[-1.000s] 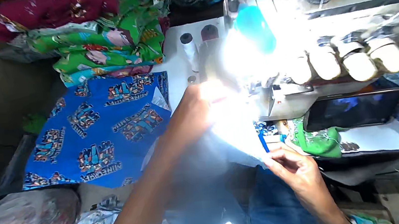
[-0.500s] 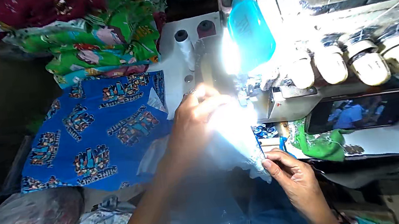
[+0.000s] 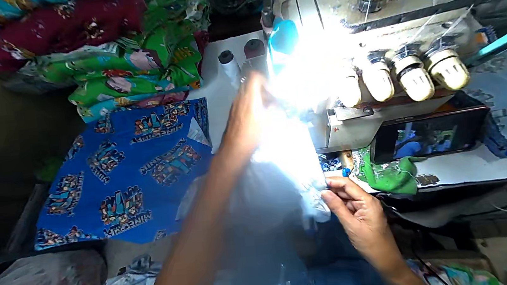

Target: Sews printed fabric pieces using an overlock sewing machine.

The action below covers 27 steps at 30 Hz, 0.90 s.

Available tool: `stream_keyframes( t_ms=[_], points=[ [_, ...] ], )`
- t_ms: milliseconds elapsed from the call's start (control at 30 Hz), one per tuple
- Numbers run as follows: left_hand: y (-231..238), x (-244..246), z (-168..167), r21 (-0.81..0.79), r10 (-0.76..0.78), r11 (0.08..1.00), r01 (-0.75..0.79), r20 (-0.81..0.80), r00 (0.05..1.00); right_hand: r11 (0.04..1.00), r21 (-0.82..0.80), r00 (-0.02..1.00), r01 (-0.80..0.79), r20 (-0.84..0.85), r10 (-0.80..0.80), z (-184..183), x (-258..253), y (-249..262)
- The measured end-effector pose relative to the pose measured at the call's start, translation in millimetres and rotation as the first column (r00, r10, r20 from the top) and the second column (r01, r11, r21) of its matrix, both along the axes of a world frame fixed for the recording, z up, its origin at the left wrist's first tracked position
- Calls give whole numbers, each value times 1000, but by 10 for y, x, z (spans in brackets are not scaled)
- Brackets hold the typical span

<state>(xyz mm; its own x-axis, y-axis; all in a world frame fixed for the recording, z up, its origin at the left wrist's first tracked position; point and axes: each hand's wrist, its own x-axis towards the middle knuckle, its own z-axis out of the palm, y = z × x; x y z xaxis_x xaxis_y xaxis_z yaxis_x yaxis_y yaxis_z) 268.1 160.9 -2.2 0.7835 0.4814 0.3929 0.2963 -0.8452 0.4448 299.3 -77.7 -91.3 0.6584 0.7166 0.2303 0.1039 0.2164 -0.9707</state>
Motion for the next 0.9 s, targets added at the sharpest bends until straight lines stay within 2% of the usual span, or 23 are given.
stream_keyframes(
  t_ms=[100,167,200,267,300,333,400,467,533,600,700,800,900],
  points=[
    [308,64,-33,-19,54,998,-53,52,997,1000,14,999,-23,29,22,43,-31,129],
    [335,-41,-60,-133,86,988,-75,81,993,1000,19,1000,-24,-5,24,40,-29,204],
    [263,-192,-53,-244,62,968,-56,19,998,1000,14,999,-22,-23,22,23,-22,218],
    [64,-682,-30,-450,-82,893,0,-164,983,1000,-6,999,-20,-47,20,-17,-13,212],
    [36,-979,-40,-486,-141,874,8,-238,961,1000,-16,998,-23,-55,22,-31,-16,202],
    [95,-1256,-89,-441,-139,897,1,-280,950,999,-35,998,-29,-61,27,-37,-24,187],
    [258,-1636,-66,-164,7,985,-57,-288,958,997,-65,995,-41,-93,35,-23,-51,177],
    [269,-1769,122,140,145,983,-117,-214,966,996,-69,991,-58,-124,49,2,-94,204],
    [45,-1743,234,226,155,967,-114,-169,973,998,-57,993,-38,-117,31,-5,-145,227],
    [-343,-1646,127,153,67,987,-54,-81,994,999,-42,993,-13,-115,8,-28,-189,208],
    [-818,-1464,-346,-72,-78,994,86,104,992,999,-40,994,26,-102,-30,-101,-209,129],
    [-1147,-1255,-725,-245,-61,964,109,195,979,997,-65,995,39,-85,-45,-165,-205,33],
    [-1355,-1112,-897,-352,35,934,60,258,966,996,-77,996,38,-83,-45,-156,-198,-27]
  ],
)
